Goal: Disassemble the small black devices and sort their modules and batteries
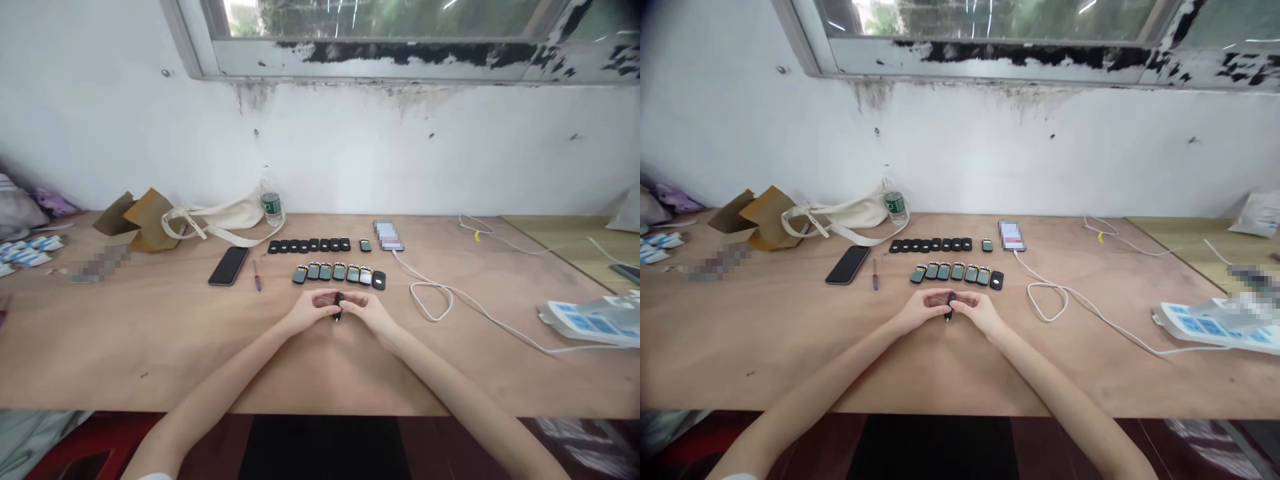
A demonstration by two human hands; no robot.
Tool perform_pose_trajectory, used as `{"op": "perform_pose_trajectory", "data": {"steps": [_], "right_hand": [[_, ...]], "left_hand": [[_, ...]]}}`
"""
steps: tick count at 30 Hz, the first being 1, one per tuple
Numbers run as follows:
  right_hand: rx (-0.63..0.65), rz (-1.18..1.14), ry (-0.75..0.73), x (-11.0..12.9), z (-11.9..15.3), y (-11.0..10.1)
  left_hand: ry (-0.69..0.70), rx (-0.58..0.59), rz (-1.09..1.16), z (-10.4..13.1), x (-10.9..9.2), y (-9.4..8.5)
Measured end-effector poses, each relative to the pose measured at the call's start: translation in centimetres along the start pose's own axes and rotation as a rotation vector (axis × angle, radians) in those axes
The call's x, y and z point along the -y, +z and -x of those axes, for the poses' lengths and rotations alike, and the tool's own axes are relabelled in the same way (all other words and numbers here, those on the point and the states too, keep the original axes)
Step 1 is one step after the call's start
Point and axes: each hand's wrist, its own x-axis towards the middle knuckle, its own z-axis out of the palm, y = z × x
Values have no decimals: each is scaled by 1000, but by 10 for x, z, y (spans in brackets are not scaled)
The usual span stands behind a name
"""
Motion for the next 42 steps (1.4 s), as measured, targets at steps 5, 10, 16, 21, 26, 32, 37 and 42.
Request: {"op": "perform_pose_trajectory", "data": {"steps": [5, 10, 16, 21, 26, 32, 37, 42], "right_hand": [[22, -11, 3, 0, 0, 2], [26, 0, -2, -3, -1, 2], [-54, 19, -181, -7, -6, 1], [-79, 17, -140, -8, -8, -1], [74, -92, 28, -11, -8, -6], [310, -123, 111, -6, -3, -7], [293, -167, 102, -8, 0, -1], [234, -243, 16, -13, -4, 3]], "left_hand": [[37, -14, -104, 1, -3, 1], [21, -3, -60, 1, -4, 2], [-198, -6, 169, -1, -5, -4], [-180, -73, 157, -6, 0, -15], [-122, -149, 39, -8, 4, -15], [-8, -78, -9, -5, 1, -11], [-35, 17, 71, -4, -1, -13], [-121, -69, 201, -7, 0, -15]]}}
